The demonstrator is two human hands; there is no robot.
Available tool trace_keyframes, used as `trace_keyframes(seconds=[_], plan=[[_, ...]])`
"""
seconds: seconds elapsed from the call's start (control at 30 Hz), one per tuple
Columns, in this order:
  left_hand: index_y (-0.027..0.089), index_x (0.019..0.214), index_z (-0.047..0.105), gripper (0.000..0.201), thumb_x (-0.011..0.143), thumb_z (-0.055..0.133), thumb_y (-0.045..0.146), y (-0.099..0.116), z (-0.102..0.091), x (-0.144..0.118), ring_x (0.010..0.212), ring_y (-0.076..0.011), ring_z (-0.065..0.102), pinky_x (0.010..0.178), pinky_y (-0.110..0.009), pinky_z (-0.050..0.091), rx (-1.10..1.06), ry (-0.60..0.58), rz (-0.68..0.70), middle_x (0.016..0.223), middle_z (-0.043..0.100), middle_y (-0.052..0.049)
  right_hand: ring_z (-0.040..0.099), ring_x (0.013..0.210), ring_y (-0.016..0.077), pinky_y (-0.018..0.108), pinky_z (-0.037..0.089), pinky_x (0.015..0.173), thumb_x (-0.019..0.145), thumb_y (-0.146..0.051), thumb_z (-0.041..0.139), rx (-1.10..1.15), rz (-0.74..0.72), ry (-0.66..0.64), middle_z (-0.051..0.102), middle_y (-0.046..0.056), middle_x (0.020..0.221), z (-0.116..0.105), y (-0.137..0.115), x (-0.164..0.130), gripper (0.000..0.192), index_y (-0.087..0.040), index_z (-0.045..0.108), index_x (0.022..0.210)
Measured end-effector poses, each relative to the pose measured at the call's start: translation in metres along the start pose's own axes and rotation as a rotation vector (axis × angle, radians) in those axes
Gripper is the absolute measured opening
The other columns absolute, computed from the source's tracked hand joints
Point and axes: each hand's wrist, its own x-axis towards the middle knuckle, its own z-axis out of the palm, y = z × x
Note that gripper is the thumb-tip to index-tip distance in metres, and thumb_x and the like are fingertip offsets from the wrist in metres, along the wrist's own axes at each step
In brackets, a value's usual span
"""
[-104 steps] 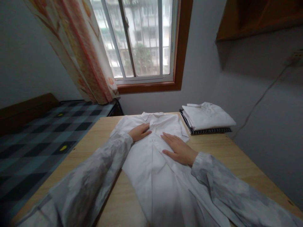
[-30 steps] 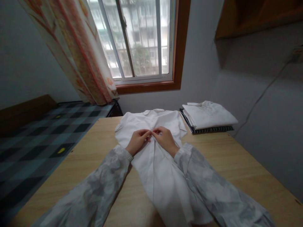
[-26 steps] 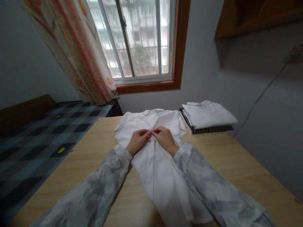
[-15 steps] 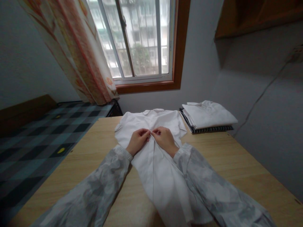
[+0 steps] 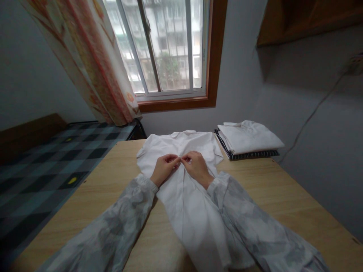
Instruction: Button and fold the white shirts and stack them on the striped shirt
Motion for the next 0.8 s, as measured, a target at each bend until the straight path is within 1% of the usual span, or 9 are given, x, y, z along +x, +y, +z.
trace_keyframes(seconds=[0.1, 0.23, 0.37, 0.47, 0.57, 0.7, 0.8], plan=[[0.015, 0.085, 0.077, 0.026, 0.075, 0.085, 0.037, -0.001, 0.0, 0.0, 0.06, -0.016, 0.068, 0.057, -0.025, 0.05, -0.01, 0.006, -0.006, 0.068, 0.075, -0.003, 0.069, 0.082, 0.0225, 0.037, 0.051, 0.085, 0.094, -0.023, 0.078, 0.008, 0.0, -0.002, 0.077, 0.005, 0.083, -0.001, -0.001, 0.0, 0.013, -0.023, 0.078, 0.08], [0.016, 0.085, 0.076, 0.025, 0.073, 0.085, 0.036, -0.003, -0.001, 0.001, 0.06, -0.0161, 0.068, 0.058, -0.025, 0.052, -0.04, 0.006, -0.014, 0.067, 0.074, -0.003, 0.07, 0.084, 0.0227, 0.037, 0.052, 0.086, 0.092, -0.022, 0.076, 0.072, 0.013, -0.009, 0.078, 0.005, 0.086, -0.002, -0.002, 0.001, 0.01, -0.023, 0.079, 0.082], [0.016, 0.086, 0.077, 0.026, 0.071, 0.087, 0.034, -0.004, -0.001, 0.0, 0.06, -0.0154, 0.067, 0.058, -0.025, 0.051, -0.021, 0.016, -0.015, 0.071, 0.075, -0.002, 0.073, 0.087, 0.0224, 0.035, 0.055, 0.084, 0.092, -0.026, 0.072, 0.175, 0.117, -0.043, 0.081, 0.005, 0.091, -0.002, 0.002, 0.001, 0.01, -0.023, 0.08, 0.088], [0.016, 0.088, 0.078, 0.026, 0.071, 0.087, 0.034, -0.004, -0.002, -0.001, 0.059, -0.0147, 0.066, 0.057, -0.024, 0.05, 0.007, 0.021, -0.003, 0.072, 0.076, -0.002, 0.075, 0.089, 0.0228, 0.035, 0.057, 0.085, 0.09, -0.032, 0.072, 0.269, 0.199, -0.07, 0.082, 0.006, 0.094, 0.0, 0.009, 0.002, 0.014, -0.021, 0.081, 0.091], [0.015, 0.089, 0.079, 0.025, 0.072, 0.086, 0.033, -0.006, -0.002, 0.0, 0.06, -0.0142, 0.066, 0.056, -0.024, 0.049, 0.037, 0.026, 0.011, 0.074, 0.077, -0.003, 0.075, 0.087, 0.0231, 0.036, 0.058, 0.085, 0.087, -0.035, 0.072, 0.332, 0.244, -0.093, 0.082, 0.007, 0.093, 0.003, 0.016, 0.003, 0.018, -0.019, 0.081, 0.091], [0.015, 0.09, 0.081, 0.025, 0.073, 0.085, 0.033, -0.007, -0.002, 0.0, 0.059, -0.0135, 0.064, 0.055, -0.023, 0.047, 0.053, 0.034, 0.003, 0.073, 0.076, -0.002, 0.074, 0.084, 0.0225, 0.035, 0.058, 0.083, 0.086, -0.036, 0.072, 0.362, 0.26, -0.115, 0.082, 0.007, 0.091, 0.006, 0.021, 0.004, 0.02, -0.019, 0.082, 0.091], [0.015, 0.092, 0.081, 0.029, 0.073, 0.087, 0.036, -0.009, -0.002, 0.0, 0.059, -0.0143, 0.065, 0.056, -0.024, 0.049, 0.047, 0.025, 0.001, 0.074, 0.077, -0.003, 0.073, 0.082, 0.0211, 0.034, 0.057, 0.082, 0.085, -0.036, 0.072, 0.363, 0.256, -0.122, 0.082, 0.006, 0.089, 0.006, 0.022, 0.005, 0.021, -0.018, 0.082, 0.09]])
